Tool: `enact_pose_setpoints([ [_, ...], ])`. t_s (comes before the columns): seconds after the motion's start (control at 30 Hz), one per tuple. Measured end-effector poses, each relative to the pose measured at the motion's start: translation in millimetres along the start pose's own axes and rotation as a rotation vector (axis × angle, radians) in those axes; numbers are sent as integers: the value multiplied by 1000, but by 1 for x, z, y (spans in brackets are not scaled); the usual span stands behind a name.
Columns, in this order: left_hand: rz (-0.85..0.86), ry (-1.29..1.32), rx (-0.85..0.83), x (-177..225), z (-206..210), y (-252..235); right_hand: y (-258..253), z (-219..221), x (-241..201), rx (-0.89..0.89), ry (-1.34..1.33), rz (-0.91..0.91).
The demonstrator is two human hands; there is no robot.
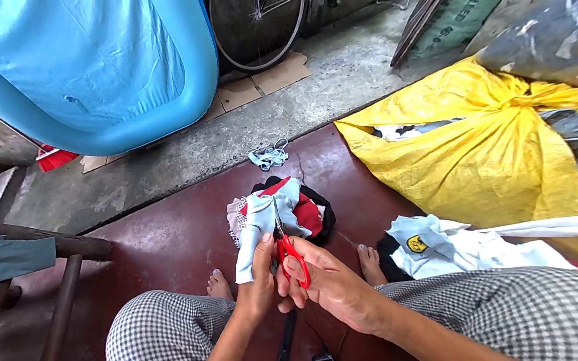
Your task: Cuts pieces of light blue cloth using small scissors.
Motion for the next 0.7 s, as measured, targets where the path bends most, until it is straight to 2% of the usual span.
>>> enact_pose_setpoints([
  [0.17, 21, 10, -41, 1, 3, 2, 0, -2, 2, 32, 17, -8],
  [0.27, 17, -48, -4, 1, 1, 3, 0, -1, 3, 60, -16, -21],
  [0.43, 4, 16, -45, 3, 4, 4, -1, -3, 0, -18, 43, -26],
  [0.7, 21, 28, -101, 1, 6, 6, -1, -7, -4, 7, 50, -13],
])
Point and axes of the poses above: each hand's wrist, its own y-axis away from the middle knuckle, its own z-axis out of the palm, x = y × z, the point moved 4 cm from there along -y, towards the middle knuckle, and after that the axes turned 2 degrees about y, right-handed, at the moved point
